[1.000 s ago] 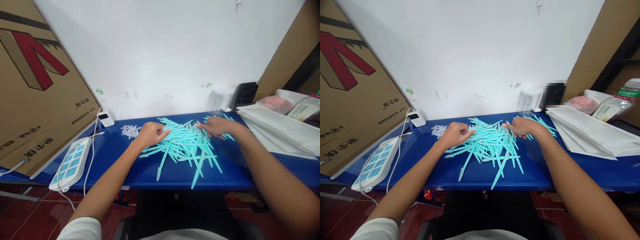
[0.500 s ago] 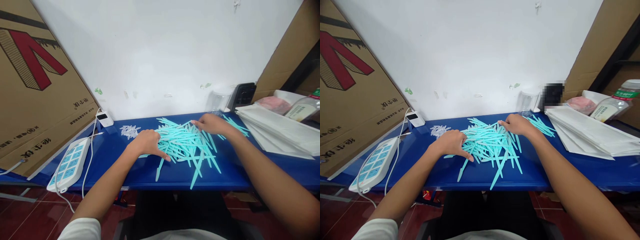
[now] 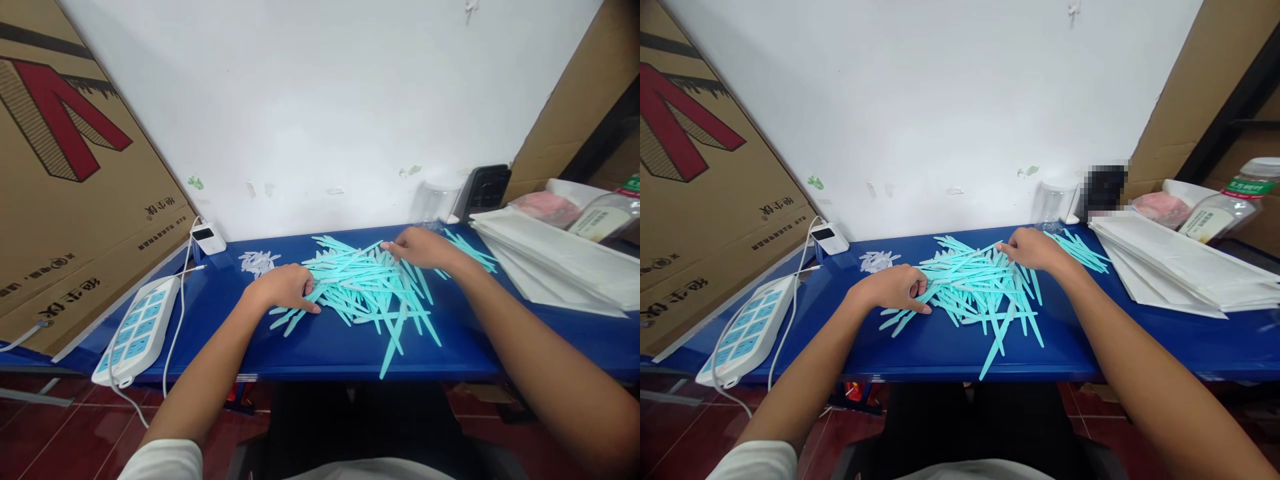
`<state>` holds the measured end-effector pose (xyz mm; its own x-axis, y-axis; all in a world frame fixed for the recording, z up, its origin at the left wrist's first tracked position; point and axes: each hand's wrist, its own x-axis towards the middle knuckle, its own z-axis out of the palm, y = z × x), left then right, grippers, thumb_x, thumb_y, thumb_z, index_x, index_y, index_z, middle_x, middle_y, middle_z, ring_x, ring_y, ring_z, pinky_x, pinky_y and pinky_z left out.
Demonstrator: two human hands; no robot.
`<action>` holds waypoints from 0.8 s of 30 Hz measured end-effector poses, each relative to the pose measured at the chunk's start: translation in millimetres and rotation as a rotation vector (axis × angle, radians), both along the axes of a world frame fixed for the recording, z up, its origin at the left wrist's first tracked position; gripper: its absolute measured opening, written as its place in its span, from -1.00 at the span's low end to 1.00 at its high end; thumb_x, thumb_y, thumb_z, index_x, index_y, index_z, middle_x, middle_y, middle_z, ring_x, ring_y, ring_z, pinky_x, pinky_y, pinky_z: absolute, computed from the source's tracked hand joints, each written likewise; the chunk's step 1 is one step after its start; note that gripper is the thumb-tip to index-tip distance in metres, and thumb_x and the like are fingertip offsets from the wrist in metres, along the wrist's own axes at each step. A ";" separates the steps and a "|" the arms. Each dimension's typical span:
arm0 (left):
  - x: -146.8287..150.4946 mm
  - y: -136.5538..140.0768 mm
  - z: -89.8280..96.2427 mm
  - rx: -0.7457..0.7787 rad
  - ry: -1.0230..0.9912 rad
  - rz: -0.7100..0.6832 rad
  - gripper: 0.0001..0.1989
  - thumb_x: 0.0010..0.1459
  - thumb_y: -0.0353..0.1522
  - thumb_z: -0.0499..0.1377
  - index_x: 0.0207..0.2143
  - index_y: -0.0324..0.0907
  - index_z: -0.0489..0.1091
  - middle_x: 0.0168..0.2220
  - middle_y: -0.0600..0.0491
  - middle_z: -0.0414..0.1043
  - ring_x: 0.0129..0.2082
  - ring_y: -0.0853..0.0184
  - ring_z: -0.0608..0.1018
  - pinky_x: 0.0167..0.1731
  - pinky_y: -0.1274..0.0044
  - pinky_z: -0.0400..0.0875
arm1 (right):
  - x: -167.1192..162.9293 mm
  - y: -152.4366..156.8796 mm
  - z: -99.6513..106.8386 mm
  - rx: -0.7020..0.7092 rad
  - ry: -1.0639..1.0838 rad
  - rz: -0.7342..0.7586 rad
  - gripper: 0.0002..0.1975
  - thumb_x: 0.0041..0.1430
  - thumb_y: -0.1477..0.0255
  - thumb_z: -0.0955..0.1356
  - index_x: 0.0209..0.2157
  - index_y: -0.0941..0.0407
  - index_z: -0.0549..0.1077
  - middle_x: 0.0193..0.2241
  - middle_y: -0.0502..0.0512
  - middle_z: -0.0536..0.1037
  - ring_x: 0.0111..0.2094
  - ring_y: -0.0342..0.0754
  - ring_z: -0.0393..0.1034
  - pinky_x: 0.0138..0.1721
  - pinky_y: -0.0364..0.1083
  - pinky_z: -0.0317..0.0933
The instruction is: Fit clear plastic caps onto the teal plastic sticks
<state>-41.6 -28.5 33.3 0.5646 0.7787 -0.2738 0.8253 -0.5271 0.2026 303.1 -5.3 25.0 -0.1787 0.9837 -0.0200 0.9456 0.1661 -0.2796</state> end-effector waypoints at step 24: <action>-10.1 13.9 -1.2 -0.041 -0.090 0.022 -0.64 0.44 -0.07 -0.08 -0.29 -0.08 0.30 -0.49 0.04 0.49 -0.54 0.23 0.50 -0.47 0.45 0.21 | 1.3 3.1 -3.4 0.025 -0.010 0.027 -0.44 0.38 0.00 0.22 -0.41 0.12 0.58 -0.55 0.14 0.55 -0.51 0.00 0.37 -0.43 -0.06 0.02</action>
